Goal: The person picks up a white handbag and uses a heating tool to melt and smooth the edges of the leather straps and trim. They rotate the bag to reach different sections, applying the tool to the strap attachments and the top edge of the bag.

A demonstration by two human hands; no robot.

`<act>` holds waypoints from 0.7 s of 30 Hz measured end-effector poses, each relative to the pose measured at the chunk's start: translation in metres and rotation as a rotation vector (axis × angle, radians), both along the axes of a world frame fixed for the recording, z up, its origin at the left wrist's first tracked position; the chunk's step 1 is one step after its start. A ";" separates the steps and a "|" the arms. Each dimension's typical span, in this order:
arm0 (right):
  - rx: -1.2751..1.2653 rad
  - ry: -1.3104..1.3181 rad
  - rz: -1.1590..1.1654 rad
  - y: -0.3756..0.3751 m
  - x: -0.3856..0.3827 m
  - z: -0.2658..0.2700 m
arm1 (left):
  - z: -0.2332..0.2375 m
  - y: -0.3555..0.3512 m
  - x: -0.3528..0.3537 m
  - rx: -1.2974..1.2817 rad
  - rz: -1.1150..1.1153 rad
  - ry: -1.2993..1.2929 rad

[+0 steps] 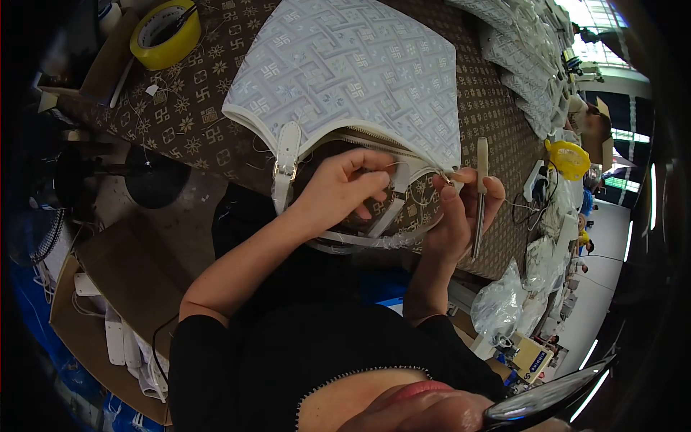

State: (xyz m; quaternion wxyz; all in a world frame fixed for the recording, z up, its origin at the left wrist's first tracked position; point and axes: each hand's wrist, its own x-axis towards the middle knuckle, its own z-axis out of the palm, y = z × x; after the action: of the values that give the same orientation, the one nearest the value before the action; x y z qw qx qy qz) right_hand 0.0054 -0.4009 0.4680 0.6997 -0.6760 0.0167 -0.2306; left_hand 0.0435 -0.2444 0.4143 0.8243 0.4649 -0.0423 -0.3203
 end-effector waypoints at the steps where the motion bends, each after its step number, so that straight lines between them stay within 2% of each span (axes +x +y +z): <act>1: -0.002 -0.001 0.003 0.001 0.000 0.000 | 0.005 0.000 0.004 -0.002 0.003 -0.001; 3: 0.017 0.005 -0.002 0.002 0.000 0.001 | 0.013 -0.004 0.010 -0.348 -0.022 0.333; 4: 0.017 0.004 0.000 0.002 -0.001 0.002 | 0.011 -0.009 0.011 -0.349 -0.021 0.332; 6: -0.016 0.012 -0.005 0.002 -0.001 0.001 | 0.005 -0.018 0.013 -0.551 -0.110 0.441; 9: 0.011 0.009 0.031 -0.002 -0.004 -0.003 | 0.011 -0.022 0.013 -0.515 -0.177 0.366; 12: -0.078 -0.020 0.061 -0.011 -0.006 -0.012 | 0.006 -0.025 0.012 -0.359 -0.166 0.232; 16: -0.022 -0.034 0.093 -0.003 -0.008 -0.010 | 0.008 -0.022 0.010 -0.263 -0.174 0.228; 21: -0.051 -0.063 0.161 -0.004 -0.013 -0.020 | -0.003 -0.022 0.005 -0.143 -0.126 0.094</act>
State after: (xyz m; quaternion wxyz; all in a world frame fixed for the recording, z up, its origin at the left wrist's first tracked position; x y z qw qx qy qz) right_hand -0.0079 -0.4047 0.4478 0.6988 -0.6850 -0.0655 -0.1954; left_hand 0.0489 -0.2664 0.4110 0.8348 0.3857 -0.0554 -0.3890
